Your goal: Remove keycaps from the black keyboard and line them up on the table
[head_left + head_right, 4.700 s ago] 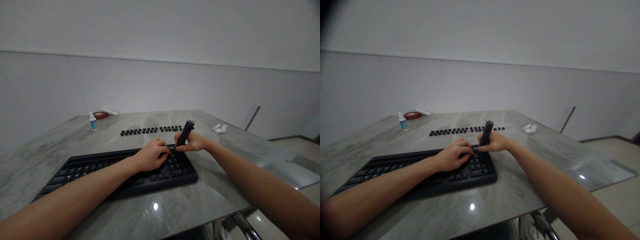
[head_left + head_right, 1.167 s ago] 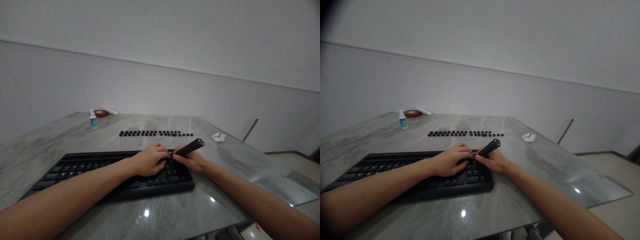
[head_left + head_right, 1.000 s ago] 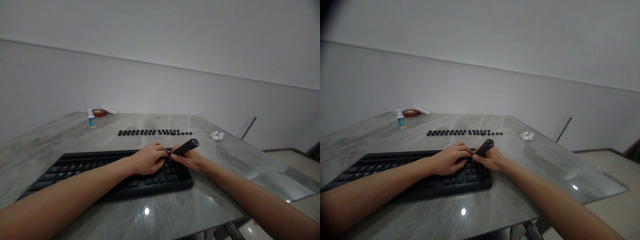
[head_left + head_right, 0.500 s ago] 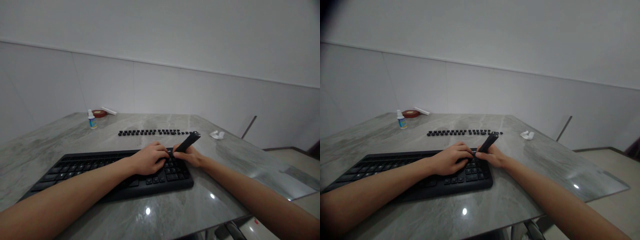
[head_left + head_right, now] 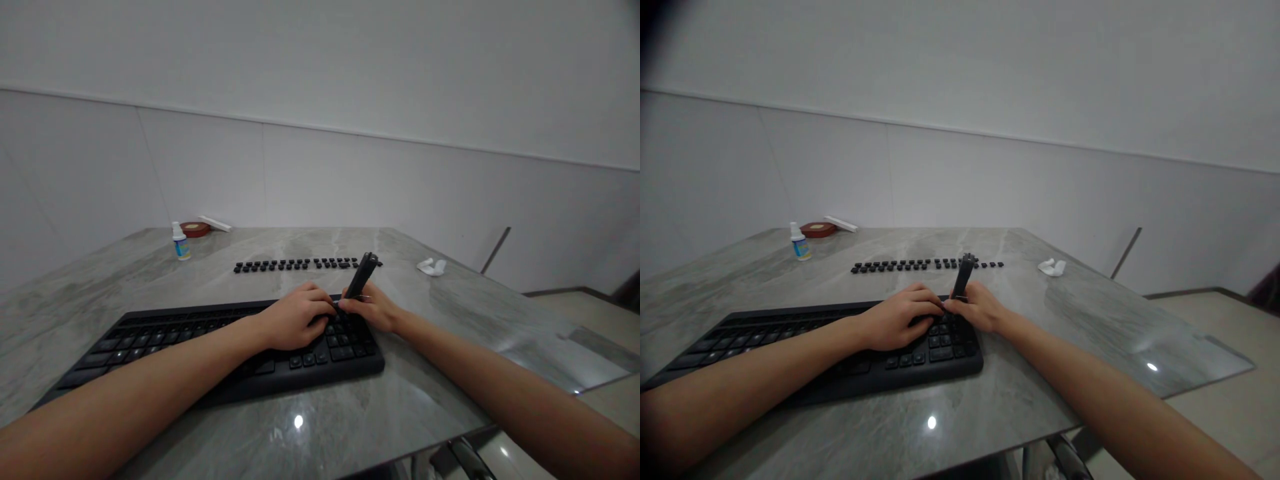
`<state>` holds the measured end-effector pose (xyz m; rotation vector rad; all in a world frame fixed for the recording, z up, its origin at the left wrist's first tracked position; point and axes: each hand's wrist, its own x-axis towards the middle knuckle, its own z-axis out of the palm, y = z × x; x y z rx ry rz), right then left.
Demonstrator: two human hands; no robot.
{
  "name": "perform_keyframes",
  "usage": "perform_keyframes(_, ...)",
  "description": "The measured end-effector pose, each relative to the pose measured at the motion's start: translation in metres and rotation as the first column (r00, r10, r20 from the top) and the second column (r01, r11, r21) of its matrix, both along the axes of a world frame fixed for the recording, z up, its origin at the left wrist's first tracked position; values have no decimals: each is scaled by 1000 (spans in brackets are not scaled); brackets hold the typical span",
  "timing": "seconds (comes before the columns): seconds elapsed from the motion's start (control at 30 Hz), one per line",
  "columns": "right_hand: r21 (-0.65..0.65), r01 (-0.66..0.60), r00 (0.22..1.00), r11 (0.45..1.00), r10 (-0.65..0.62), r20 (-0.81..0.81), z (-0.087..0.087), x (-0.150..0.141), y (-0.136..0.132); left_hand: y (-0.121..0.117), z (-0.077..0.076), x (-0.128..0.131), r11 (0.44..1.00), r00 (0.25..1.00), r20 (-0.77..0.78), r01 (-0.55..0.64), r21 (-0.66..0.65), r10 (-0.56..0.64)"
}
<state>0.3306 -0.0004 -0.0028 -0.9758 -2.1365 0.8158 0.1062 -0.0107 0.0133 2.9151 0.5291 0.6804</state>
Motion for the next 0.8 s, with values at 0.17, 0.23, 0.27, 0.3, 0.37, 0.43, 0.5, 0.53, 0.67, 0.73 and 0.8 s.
perform_keyframes(0.17, -9, -39, 997, 999, 38, -61, -3, 5, -1, 0, 0, 0, 1000, 1000, 0, 0, 2, 0)
perform_keyframes(0.23, -36, -23, 995, 999, 20, -99, -5, 6, -3, 0, 0, 0, 1000, 1000, 1, 9, -1, -9)
perform_keyframes(0.27, -47, -15, 993, 999, 10, -113, -6, 7, -4, 0, 0, 0, 1000, 1000, 4, 11, -2, -11)
perform_keyframes(0.3, -56, -9, 992, 998, 2, -123, -7, 7, -5, 0, 0, 0, 1000, 1000, 7, 13, -2, -13)
perform_keyframes(0.37, -60, 0, 991, 998, -8, -134, -7, 6, -6, 0, 0, 0, 1000, 1000, 11, 11, -2, -11)
perform_keyframes(0.43, -57, -5, 991, 998, -3, -135, -7, 6, -7, 0, -1, 0, 1000, 1000, 10, 13, -1, -12)
perform_keyframes(0.5, -59, -28, 992, 998, 21, -121, -6, 5, -8, 0, -1, 0, 1000, 1000, 10, 17, 0, -17)
perform_keyframes(0.53, -63, -42, 993, 997, 35, -113, -6, 5, -8, 0, 0, 0, 1000, 1000, 12, 18, 1, -18)
perform_keyframes(0.67, -64, -61, 993, 996, 54, -109, -5, 6, -7, 0, 1, 0, 1000, 1000, 12, 13, 1, -13)
perform_keyframes(0.73, -47, -49, 993, 998, 43, -106, -5, 7, -7, 0, 0, 0, 1000, 1000, 6, 10, 2, -10)
perform_keyframes(0.8, -27, -46, 996, 999, 44, -80, -5, 8, -7, 0, 0, 0, 1000, 1000, 1, 9, 5, -9)
